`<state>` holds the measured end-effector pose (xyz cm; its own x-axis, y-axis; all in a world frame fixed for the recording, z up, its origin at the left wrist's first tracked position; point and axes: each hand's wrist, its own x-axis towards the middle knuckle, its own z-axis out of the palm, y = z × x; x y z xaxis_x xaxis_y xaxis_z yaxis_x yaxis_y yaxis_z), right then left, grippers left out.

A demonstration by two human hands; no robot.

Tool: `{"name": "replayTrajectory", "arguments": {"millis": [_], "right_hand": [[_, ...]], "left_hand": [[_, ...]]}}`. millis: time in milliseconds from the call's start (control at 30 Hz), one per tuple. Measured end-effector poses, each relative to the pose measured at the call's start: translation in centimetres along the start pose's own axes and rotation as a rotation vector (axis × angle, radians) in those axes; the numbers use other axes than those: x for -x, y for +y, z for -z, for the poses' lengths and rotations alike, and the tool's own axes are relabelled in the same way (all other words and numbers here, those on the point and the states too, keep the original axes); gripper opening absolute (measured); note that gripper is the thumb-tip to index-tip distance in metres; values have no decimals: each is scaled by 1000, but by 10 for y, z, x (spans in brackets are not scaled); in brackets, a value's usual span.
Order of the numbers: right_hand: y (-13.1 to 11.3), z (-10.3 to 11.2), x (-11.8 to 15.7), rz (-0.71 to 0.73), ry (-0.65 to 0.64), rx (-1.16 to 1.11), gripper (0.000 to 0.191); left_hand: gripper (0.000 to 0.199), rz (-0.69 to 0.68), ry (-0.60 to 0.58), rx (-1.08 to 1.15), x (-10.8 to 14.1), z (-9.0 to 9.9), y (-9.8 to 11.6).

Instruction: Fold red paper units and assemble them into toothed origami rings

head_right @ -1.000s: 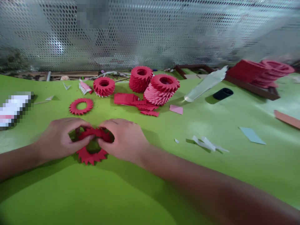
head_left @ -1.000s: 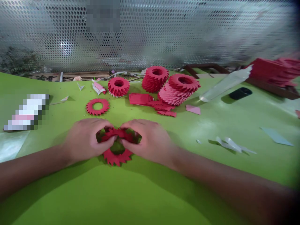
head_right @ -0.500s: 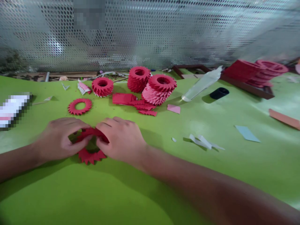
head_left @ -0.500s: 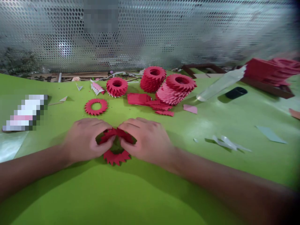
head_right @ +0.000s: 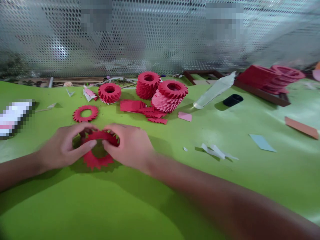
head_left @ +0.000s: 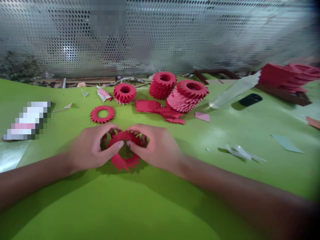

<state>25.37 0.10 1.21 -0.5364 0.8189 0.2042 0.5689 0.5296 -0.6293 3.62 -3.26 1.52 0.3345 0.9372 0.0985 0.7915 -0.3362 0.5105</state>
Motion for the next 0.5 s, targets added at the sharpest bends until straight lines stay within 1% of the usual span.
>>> {"name": "replayTrajectory", "arguments": {"millis": [33, 100, 133, 167, 200, 233, 300, 333, 400, 467, 500], "right_hand": [[1, 1, -1, -74, -6, -84, 27], [2, 2, -4, -186, -15, -230, 34], [3, 1, -5, -217, -20, -284, 35], [3, 1, -6, -234, -35, -328, 36], [4, 0, -6, -241, -56, -364, 35], [4, -2, -6, -236, -77, -395, 34], [3, -4, -6, -203, -110, -429, 32], [2, -5, -5, -188, -120, -430, 32], [0, -6, -4, -176, -139, -417, 34], [-2, -6, -4, -161, -176, -424, 35], [-3, -6, -5, -145, -191, -441, 34]], "left_hand": [[56, -24, 22, 33, 1, 0, -2], [83, -124, 43, 57, 2, 0, -5], [93, -168, 35, 65, 3, -1, -7], [97, -184, 25, 84, 3, -2, -7], [93, -162, 24, 120, 2, -2, -7], [84, -105, 26, 170, 1, -3, -6], [59, 48, 39, 289, -3, -3, -4], [52, 104, 26, 333, -6, -3, -3], [45, 135, -11, 401, -11, -3, -1], [39, 154, -16, 494, -14, -3, -2], [38, 189, -23, 548, -15, -4, -3]]}}
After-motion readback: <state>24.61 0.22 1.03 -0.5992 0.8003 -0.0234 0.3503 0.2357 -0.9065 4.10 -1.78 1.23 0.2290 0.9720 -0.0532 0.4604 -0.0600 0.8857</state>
